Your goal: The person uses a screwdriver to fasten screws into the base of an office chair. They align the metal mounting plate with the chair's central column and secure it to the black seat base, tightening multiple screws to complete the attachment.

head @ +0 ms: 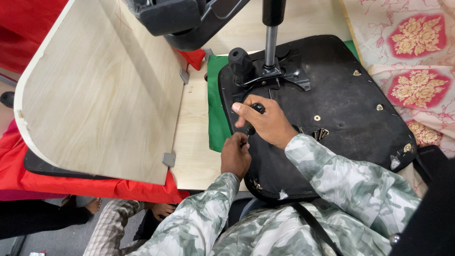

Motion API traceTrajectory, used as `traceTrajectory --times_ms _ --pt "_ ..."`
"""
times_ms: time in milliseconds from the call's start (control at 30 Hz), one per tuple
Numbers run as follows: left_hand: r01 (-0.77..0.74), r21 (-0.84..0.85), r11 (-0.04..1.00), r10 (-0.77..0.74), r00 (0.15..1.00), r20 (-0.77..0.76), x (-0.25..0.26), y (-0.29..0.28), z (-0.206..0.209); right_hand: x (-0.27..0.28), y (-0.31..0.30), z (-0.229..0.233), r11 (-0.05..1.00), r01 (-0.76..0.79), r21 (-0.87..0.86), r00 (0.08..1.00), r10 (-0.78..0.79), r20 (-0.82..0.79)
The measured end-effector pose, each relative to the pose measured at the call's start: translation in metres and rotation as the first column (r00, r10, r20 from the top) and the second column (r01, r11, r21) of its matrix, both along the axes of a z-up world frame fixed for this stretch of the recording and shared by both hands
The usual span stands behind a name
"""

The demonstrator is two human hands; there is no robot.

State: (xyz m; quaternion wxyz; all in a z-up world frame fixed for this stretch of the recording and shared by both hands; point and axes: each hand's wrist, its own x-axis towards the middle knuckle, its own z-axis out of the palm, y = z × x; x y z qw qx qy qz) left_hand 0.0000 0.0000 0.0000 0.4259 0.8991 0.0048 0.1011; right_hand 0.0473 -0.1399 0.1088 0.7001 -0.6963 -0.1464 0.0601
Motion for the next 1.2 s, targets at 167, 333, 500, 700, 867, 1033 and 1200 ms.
traceTrajectory --times_ms 167,333,500,700,867,1033,1200 --pt "0.024 0.004 1.0 -0.023 0.999 -0.021 0.0 0.001 0.002 0.001 0.003 -0.005 0.997 -0.05 -0.064 0.999 0.049 -0.022" --pt "0.016 0.046 0.999 -0.016 1.0 -0.018 0.001 0.002 0.001 -0.009 0.008 -0.01 0.975 -0.109 0.195 0.991 0.122 -0.055" --pt "0.012 0.052 0.999 -0.008 0.997 -0.073 0.001 0.006 0.004 -0.019 0.004 0.001 0.977 -0.179 0.119 0.984 0.176 0.03" --pt "0.012 0.044 0.999 -0.012 1.0 0.0 0.002 0.004 0.001 -0.018 0.016 0.012 0.995 -0.092 -0.023 0.996 0.093 0.009" --pt "0.045 0.077 0.996 -0.048 0.998 0.034 0.001 0.007 -0.004 -0.013 0.029 0.007 0.995 -0.051 -0.083 0.997 0.056 0.06" --pt "0.107 0.104 0.989 -0.107 0.994 -0.005 0.006 0.009 -0.003 -0.011 0.028 0.002 0.999 -0.015 -0.045 0.987 0.022 0.159" --pt "0.108 0.109 0.988 -0.112 0.993 0.036 0.004 0.008 -0.001 -0.001 0.014 0.004 0.989 0.036 0.141 0.999 -0.036 -0.001"
